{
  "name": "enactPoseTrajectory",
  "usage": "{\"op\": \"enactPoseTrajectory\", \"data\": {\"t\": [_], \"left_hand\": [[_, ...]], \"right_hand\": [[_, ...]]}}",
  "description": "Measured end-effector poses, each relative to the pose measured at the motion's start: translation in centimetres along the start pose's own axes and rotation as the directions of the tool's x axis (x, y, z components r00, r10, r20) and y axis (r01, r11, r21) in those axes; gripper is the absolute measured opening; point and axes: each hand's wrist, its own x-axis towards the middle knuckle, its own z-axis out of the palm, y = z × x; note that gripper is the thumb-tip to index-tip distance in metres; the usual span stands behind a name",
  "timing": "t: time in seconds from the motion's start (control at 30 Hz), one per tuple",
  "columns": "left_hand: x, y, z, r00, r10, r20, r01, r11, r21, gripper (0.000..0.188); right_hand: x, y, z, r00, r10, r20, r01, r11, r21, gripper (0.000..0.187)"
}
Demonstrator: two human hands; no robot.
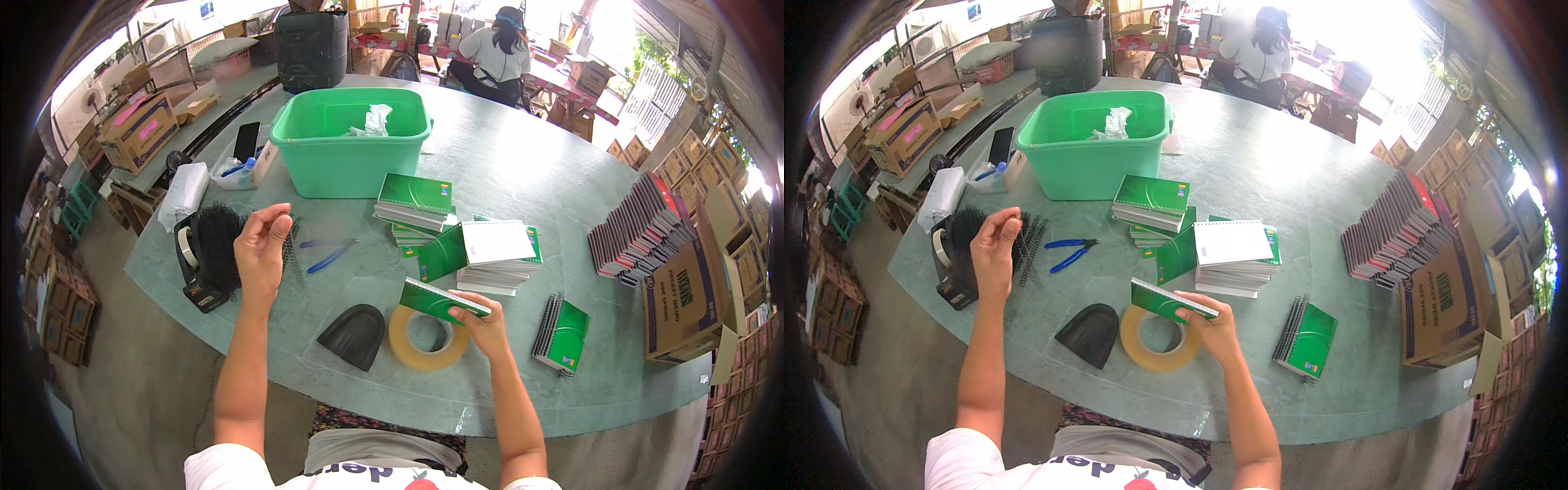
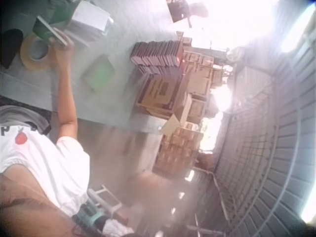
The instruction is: The person assembles notebooks by manually threading a spiral binding through pre-punched holes in paper stacks and covers, then uses a small black block tool to press or align the spine.
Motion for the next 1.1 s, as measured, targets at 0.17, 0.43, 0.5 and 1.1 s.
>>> {"op": "enactPoseTrajectory", "data": {"t": [0.17, 0.43, 0.5, 1.1], "left_hand": [[-5.1, 0.2, 5.0, 0.871, -0.18, 0.457, 0.223, 0.974, -0.042, 0.016], [-12.8, -4.4, 9.7, 0.903, 0.177, 0.391, -0.321, 0.885, 0.339, 0.011], [-12.5, -4.7, 8.8, 0.946, 0.076, 0.316, -0.172, 0.942, 0.288, 0.013], [-14.0, -0.1, 4.1, 0.295, 0.353, 0.888, -0.881, 0.461, 0.109, 0.028]], "right_hand": [[0.0, 0.1, 0.2, 1.0, 0.007, 0.018, -0.008, 0.998, 0.065, 0.029], [-0.2, 1.1, 2.0, 0.983, -0.061, -0.171, 0.067, 0.997, 0.03, 0.027], [-0.3, 1.0, 1.9, 0.986, -0.065, -0.151, 0.073, 0.996, 0.045, 0.027], [0.1, 1.0, 0.5, 0.998, 0.005, -0.055, -0.003, 0.999, 0.033, 0.026]]}}
